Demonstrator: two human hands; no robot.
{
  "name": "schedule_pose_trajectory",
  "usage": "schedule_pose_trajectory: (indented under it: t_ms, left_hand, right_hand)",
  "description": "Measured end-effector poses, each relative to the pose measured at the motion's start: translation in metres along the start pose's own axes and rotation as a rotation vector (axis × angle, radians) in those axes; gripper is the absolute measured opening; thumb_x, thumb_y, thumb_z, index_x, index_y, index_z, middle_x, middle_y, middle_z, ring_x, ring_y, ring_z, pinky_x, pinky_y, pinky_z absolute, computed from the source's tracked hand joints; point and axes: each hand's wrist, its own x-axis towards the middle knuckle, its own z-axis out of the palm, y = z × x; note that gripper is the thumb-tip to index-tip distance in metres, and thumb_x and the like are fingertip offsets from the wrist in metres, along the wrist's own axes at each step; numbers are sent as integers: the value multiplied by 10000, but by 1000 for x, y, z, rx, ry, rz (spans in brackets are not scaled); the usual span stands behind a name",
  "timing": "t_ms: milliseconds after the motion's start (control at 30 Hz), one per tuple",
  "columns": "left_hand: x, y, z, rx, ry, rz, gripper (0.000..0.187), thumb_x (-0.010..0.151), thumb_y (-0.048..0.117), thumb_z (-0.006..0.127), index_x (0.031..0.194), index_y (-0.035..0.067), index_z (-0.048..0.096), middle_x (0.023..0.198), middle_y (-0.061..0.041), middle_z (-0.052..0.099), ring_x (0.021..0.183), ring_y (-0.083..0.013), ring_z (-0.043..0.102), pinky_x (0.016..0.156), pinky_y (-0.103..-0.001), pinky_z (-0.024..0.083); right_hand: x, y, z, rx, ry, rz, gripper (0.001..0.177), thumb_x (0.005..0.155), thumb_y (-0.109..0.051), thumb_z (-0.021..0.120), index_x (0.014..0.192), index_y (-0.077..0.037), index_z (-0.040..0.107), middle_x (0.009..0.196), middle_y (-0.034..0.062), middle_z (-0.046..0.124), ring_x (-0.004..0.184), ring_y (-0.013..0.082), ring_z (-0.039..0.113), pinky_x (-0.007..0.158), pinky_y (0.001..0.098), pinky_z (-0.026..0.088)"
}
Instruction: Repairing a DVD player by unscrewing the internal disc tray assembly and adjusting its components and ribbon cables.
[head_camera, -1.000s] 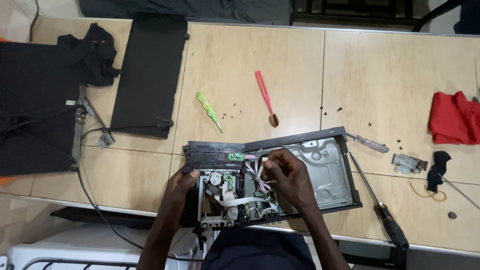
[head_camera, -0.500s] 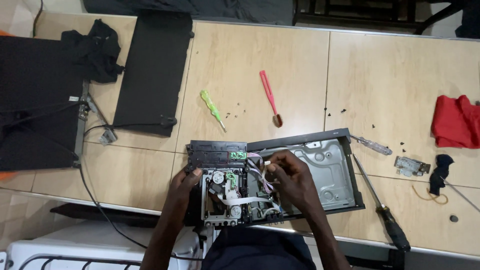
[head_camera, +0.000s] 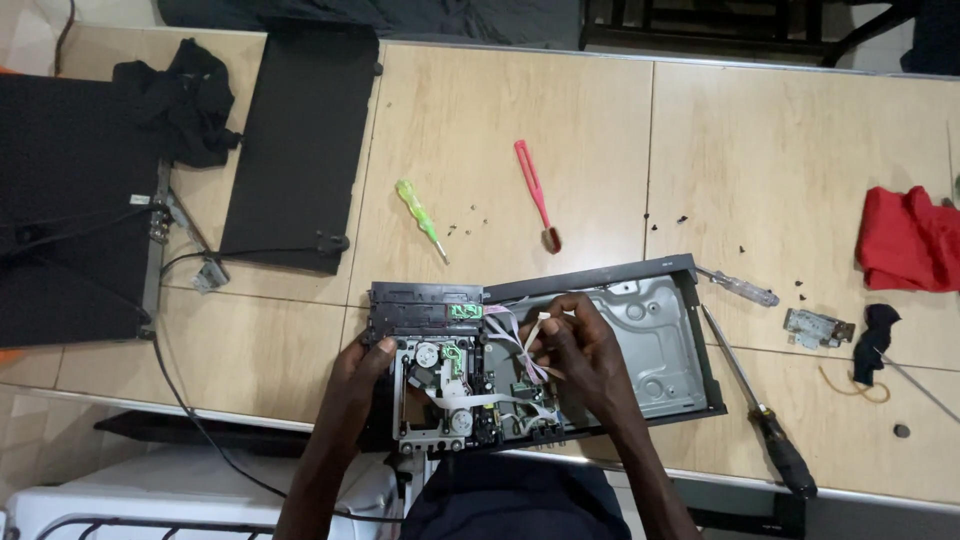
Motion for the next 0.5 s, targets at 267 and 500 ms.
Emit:
schedule_pose_trajectory:
  t_ms: [267, 500]
  left_hand:
    - [-1, 7, 4, 11, -18, 6, 452, 894, 369, 556, 1181, 74, 743, 1039, -60, 747, 971, -193, 663, 880, -347, 488]
    - [-4, 10, 4, 15, -19, 19, 508, 869, 396, 559, 1230, 88, 738, 1098, -54, 756, 1034, -189, 668, 933, -349, 484]
  right_hand:
    - [2, -1, 7, -49, 32, 88, 233, 1006, -361, 536, 970, -131, 522, 886, 137, 794, 761, 157, 722, 576, 284, 538]
    - [6, 3, 13, -55, 192, 262, 202, 964, -244, 647, 1062, -114, 527, 763, 107, 730, 691, 193, 704, 619, 327, 585]
